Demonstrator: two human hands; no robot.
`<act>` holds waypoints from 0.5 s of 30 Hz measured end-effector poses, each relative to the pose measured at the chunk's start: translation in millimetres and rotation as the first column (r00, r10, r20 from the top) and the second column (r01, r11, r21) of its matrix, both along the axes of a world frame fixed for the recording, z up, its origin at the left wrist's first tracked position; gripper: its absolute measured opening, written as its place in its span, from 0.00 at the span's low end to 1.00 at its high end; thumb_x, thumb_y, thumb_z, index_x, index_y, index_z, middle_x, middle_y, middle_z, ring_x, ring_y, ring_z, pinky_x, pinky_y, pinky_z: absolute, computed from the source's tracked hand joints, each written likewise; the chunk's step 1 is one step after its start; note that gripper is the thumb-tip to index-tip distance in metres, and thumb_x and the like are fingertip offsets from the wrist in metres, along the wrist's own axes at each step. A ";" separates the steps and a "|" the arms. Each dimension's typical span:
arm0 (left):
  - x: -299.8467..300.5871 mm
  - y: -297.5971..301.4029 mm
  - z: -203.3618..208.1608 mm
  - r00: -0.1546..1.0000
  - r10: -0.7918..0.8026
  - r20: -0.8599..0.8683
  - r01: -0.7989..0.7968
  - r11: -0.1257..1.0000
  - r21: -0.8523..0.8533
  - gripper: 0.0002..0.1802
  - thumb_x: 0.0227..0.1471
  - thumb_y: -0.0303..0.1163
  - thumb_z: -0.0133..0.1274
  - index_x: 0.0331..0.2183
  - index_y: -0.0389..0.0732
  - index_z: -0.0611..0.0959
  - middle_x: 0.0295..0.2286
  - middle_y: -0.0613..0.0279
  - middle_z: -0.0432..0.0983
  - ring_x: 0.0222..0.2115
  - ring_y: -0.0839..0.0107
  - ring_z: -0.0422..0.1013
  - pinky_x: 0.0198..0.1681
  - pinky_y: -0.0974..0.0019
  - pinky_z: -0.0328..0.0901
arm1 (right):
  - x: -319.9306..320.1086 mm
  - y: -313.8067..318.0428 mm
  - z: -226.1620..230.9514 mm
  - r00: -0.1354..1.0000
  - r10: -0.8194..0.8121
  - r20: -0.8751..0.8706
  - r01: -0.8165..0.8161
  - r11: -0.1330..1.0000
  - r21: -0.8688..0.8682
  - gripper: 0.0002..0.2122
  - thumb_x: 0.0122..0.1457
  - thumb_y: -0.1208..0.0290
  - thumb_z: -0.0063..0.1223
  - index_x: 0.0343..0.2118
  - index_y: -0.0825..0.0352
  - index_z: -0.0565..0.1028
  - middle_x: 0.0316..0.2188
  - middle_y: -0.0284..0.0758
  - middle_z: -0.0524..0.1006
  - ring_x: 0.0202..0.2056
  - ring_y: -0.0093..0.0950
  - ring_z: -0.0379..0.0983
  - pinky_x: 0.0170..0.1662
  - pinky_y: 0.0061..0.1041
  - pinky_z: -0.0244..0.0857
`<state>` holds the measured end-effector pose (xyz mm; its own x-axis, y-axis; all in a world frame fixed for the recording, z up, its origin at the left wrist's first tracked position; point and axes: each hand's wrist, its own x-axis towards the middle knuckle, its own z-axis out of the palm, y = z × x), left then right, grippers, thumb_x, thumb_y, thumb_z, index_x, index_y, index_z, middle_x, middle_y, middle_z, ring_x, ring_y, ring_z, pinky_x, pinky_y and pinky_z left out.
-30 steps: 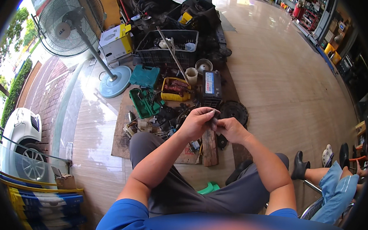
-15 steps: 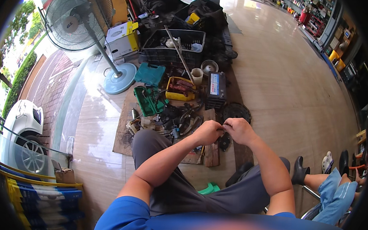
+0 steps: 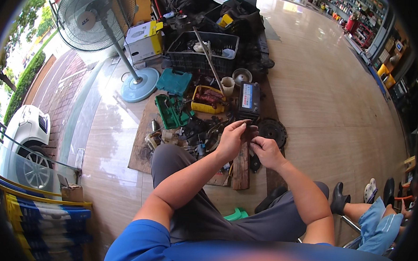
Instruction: The person sits on the floor and uses pliers and a screwdriver to manipulate a small electronic component. They repeatedly adjust wires and parts of the device while seated.
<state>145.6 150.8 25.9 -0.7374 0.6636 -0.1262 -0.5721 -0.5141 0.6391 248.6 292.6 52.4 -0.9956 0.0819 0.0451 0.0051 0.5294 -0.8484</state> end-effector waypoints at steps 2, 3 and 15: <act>-3.7 -3.2 4.9 1.000 -0.004 0.029 0.003 0.999 0.035 0.14 0.66 0.28 0.42 0.49 0.33 0.76 0.40 0.48 0.80 0.42 0.56 0.78 0.48 0.55 0.74 | 0.6 -2.2 -4.4 0.999 0.020 0.033 -0.020 1.000 -0.018 0.07 0.62 0.73 0.55 0.37 0.70 0.79 0.28 0.43 0.80 0.29 0.32 0.77 0.37 0.30 0.70; -4.9 -4.3 5.0 1.000 -0.006 0.023 0.005 0.999 0.045 0.13 0.66 0.29 0.43 0.48 0.33 0.76 0.40 0.48 0.80 0.41 0.56 0.79 0.48 0.54 0.74 | 0.3 -2.7 -7.2 0.999 0.027 0.022 -0.026 0.999 -0.023 0.06 0.62 0.73 0.55 0.38 0.70 0.79 0.29 0.43 0.80 0.29 0.32 0.78 0.38 0.30 0.70; -4.2 -18.0 22.8 0.902 -0.401 -0.162 0.391 0.916 -0.090 0.12 0.67 0.32 0.47 0.41 0.35 0.80 0.24 0.64 0.74 0.24 0.75 0.69 0.30 0.70 0.66 | -1.9 10.0 12.6 0.978 0.198 0.061 -0.206 0.949 0.238 0.08 0.62 0.67 0.56 0.39 0.63 0.80 0.33 0.42 0.82 0.36 0.42 0.79 0.40 0.35 0.72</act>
<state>141.5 132.9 48.7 -0.4285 0.9012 -0.0647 -0.5993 -0.2299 0.7668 246.7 302.6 65.1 -0.9915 -0.1301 0.0029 -0.0954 0.7115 -0.6962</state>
